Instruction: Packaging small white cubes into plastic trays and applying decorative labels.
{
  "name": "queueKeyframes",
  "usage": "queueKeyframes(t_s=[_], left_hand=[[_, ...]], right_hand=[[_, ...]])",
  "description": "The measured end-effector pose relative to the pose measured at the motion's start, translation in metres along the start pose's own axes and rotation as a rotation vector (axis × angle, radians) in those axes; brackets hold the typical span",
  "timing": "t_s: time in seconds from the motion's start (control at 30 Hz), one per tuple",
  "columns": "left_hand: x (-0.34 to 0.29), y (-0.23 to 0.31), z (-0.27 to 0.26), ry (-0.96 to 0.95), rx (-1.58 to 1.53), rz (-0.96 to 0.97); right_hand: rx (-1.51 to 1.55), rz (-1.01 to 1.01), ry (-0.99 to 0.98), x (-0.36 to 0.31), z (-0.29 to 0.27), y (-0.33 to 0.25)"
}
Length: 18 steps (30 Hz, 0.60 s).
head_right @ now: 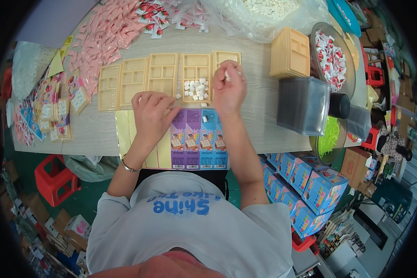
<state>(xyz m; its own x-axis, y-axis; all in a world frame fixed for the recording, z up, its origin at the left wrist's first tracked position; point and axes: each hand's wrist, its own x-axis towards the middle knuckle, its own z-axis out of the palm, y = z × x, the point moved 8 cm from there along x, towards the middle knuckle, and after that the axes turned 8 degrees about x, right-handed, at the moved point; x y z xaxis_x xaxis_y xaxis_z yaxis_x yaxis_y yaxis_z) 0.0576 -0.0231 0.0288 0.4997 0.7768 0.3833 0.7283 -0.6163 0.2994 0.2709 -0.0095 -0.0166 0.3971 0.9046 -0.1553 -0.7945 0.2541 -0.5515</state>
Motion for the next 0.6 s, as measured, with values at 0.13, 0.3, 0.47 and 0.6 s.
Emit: queueKeyframes(t_s=[0.13,0.3,0.47,0.6], left_hand=[[0.006,-0.003,-0.003,-0.036,0.044,-0.050],[0.008,-0.004,0.008,-0.040,0.056,-0.073],[0.011,-0.007,0.016,-0.062,0.065,-0.098],[0.017,0.008,0.001,0.014,-0.006,-0.046]], right_hand=[[-0.301,0.069,0.073,-0.009,-0.008,-0.027],[-1.247,-0.191,-0.256,-0.014,0.008,-0.013],[-1.644,-0.206,-0.294,-0.016,0.026,-0.008],[-1.544,-0.287,-0.323,-0.025,0.030,-0.021]])
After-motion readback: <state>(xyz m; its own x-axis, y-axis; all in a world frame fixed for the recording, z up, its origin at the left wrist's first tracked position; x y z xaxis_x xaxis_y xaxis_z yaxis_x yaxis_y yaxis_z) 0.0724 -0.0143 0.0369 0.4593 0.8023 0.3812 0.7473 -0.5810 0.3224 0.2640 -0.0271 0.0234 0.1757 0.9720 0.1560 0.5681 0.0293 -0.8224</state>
